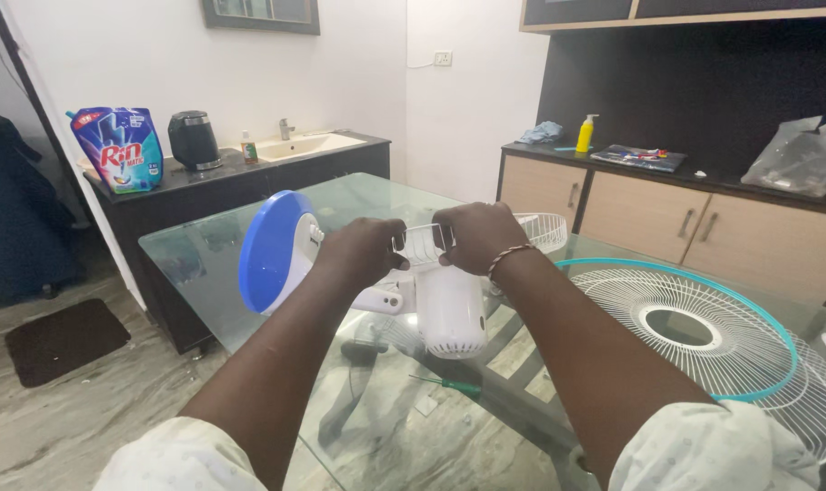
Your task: The person disassembles a table fan on a glass table. They remove the front grille, unscrew the central cap, detach the fan blades, remove the rear grille, and use a screwdriver to loosen screws on the motor housing.
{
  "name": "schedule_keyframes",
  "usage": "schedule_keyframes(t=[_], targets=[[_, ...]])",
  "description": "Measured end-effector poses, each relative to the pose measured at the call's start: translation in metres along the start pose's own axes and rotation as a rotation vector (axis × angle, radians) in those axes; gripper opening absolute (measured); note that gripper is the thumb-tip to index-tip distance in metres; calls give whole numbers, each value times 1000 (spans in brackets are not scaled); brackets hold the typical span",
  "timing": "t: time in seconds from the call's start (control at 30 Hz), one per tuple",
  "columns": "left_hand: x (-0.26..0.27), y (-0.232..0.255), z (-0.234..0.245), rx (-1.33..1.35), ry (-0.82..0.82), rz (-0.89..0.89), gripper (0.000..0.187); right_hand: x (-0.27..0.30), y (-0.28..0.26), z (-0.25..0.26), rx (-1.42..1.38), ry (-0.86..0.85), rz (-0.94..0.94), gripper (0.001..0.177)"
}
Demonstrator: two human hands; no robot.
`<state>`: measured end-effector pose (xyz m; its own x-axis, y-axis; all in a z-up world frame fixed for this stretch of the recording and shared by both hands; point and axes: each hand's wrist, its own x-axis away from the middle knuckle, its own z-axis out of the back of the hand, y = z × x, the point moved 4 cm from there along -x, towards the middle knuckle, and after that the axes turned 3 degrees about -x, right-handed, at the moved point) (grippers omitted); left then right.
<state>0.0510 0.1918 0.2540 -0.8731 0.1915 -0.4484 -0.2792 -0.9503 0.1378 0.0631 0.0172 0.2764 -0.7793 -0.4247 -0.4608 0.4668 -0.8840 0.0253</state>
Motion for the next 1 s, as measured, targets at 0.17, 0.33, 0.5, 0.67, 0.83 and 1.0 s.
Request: schedule_keyframes(t=[0.17, 0.33, 0.5, 0.67, 0.83, 1.0], targets=[[-20, -12, -4, -54, 24, -27, 32, -21, 3, -8, -14, -27, -16, 22], [-34, -30, -13, -73, 29, 24, 35, -43, -1, -22, -23, -12, -14, 22], [-31, -42, -24, -33, 120, -42, 33, -47, -6, -31, -55, 33, 1, 20], [-8, -43, -26, 0, 172, -77, 26, -23, -23, -29, -58, 133, 54, 27], [25, -45, -17, 21, 76, -22, 19, 2, -50, -31, -11, 152, 42, 12], [59, -40, -21, -18, 156, -101, 19, 40, -74, -33, -41, 311, 134, 7]])
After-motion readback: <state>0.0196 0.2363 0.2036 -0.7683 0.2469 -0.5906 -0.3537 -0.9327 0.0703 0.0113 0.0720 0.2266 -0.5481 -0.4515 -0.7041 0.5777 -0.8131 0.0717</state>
